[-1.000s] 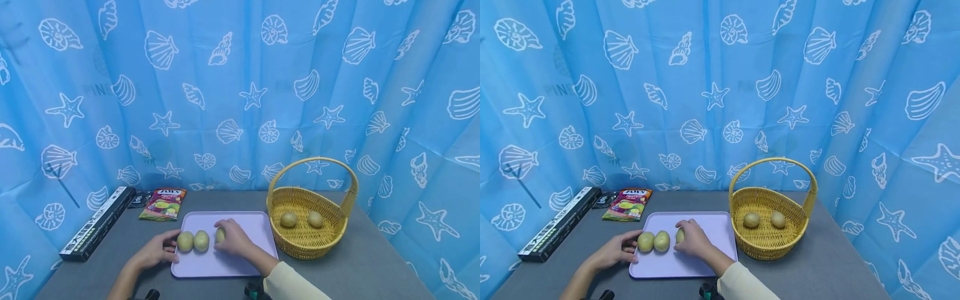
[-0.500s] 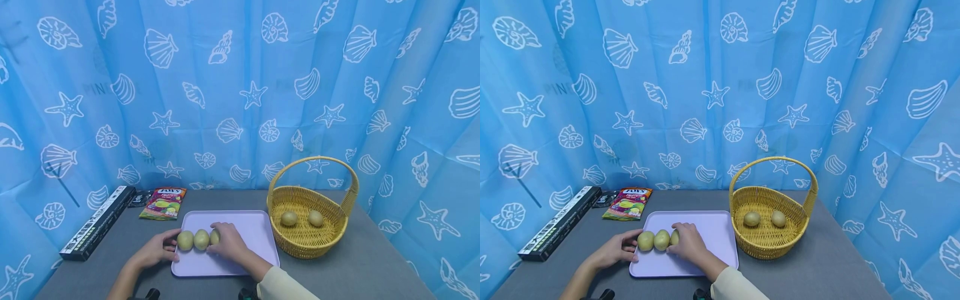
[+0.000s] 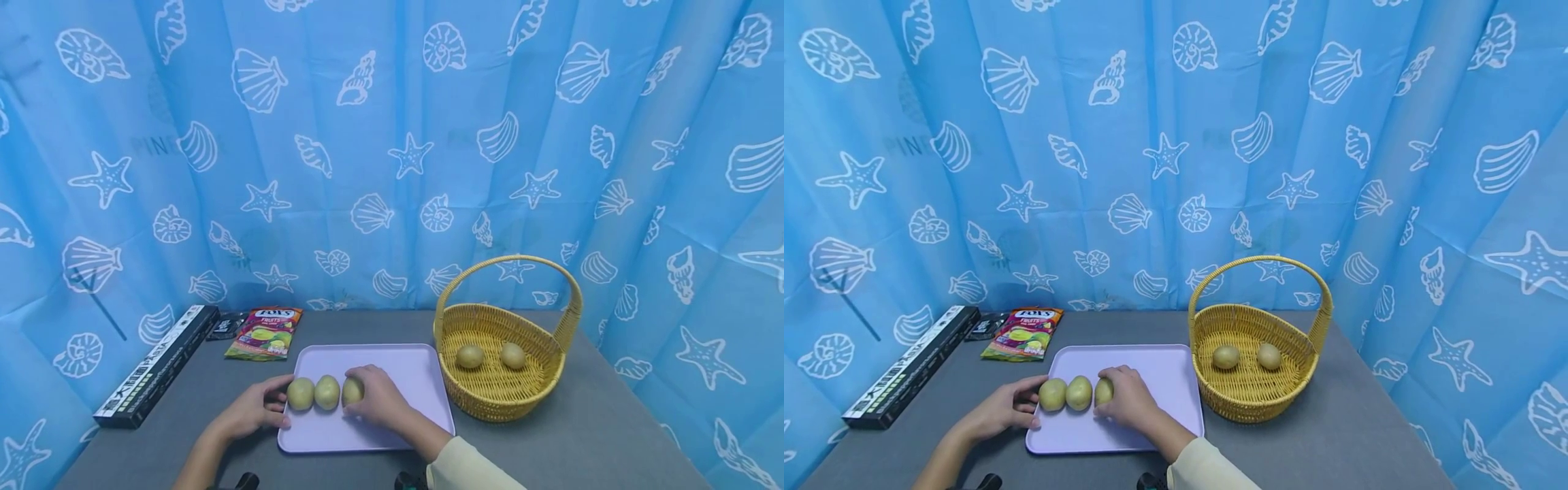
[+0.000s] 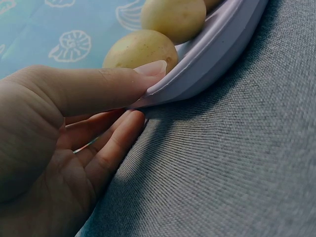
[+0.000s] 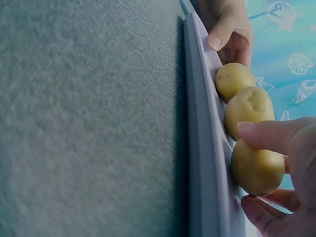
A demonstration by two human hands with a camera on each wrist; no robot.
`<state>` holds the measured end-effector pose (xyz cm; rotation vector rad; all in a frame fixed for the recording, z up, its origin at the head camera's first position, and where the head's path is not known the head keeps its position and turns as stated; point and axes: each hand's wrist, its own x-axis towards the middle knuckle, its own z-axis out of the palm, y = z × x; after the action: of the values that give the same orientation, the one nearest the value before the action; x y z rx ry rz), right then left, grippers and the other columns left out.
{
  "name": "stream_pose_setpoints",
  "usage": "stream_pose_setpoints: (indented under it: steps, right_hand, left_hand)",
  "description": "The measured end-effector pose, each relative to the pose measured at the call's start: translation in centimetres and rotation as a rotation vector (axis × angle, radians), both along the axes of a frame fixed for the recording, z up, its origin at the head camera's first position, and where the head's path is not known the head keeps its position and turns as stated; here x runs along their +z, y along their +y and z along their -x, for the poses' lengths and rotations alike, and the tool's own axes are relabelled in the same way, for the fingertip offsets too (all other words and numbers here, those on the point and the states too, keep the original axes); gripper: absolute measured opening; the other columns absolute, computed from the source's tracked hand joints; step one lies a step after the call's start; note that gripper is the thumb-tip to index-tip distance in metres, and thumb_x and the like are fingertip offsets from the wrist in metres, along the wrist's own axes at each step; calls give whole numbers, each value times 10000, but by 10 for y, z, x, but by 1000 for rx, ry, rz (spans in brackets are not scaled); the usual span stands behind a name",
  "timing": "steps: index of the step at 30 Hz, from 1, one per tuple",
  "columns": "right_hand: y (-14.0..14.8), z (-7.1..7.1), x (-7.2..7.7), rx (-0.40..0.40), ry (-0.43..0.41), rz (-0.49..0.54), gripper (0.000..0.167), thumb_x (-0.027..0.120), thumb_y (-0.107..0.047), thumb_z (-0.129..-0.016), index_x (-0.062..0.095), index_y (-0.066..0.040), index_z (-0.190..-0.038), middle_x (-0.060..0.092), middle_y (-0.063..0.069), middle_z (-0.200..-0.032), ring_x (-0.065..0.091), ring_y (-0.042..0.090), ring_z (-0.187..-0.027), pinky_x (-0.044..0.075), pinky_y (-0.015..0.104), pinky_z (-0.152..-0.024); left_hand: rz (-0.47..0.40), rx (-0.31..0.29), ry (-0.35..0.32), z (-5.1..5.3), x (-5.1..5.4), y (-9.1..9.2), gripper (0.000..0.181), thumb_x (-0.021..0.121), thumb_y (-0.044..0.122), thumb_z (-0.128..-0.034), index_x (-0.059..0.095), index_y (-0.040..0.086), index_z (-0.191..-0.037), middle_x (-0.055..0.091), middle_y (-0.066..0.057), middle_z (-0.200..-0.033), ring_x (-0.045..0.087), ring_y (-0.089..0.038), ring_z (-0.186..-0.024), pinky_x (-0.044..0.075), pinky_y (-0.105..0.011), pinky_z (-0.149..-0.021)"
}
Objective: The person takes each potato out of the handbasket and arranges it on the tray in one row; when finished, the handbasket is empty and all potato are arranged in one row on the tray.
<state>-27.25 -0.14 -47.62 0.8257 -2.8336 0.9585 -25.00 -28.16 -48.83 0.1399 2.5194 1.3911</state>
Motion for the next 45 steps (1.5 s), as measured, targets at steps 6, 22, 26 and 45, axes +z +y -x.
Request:
stream_pose_setpoints:
  steps: [6, 22, 26, 45]
  right_hand:
    - [0, 0, -2, -5, -16, 8, 615, 883, -265, -686, 648, -120, -1236, 636, 41, -1182, 571, 231, -1104, 465, 408, -967]
    - [44, -4, 55, 124, 35, 74, 556, 800, -236, -802, 592, -145, -1309, 591, 53, -1276, 577, 253, -1120, 505, 387, -905]
    - [67, -3, 75, 159, 50, 99, 481, 777, -209, -830, 618, -136, -1278, 625, 35, -1225, 594, 234, -1096, 513, 404, -891]
    - [187, 42, 115, 218, -73, -14, 331, 735, -149, -859, 662, -8, -1150, 671, 124, -1087, 632, 320, -996, 535, 405, -850]
  left_hand:
    - [-7, -33, 16, -1, -1, -2, 894, 854, 163, -709, 395, -8, -1456, 577, -127, -1202, 595, -279, -1043, 538, -445, -864]
    - [-20, -49, 22, 0, 0, -2, 895, 856, 157, -705, 392, -34, -1447, 577, -134, -1191, 590, -284, -1050, 539, -431, -870]
    - [-24, -45, 23, 1, 0, -3, 894, 856, 150, -704, 393, -40, -1444, 576, -138, -1197, 588, -290, -1053, 540, -433, -869]
    - [-8, -38, 12, 1, 0, -2, 889, 850, 151, -712, 388, -36, -1448, 583, -124, -1177, 596, -290, -1038, 541, -443, -859]
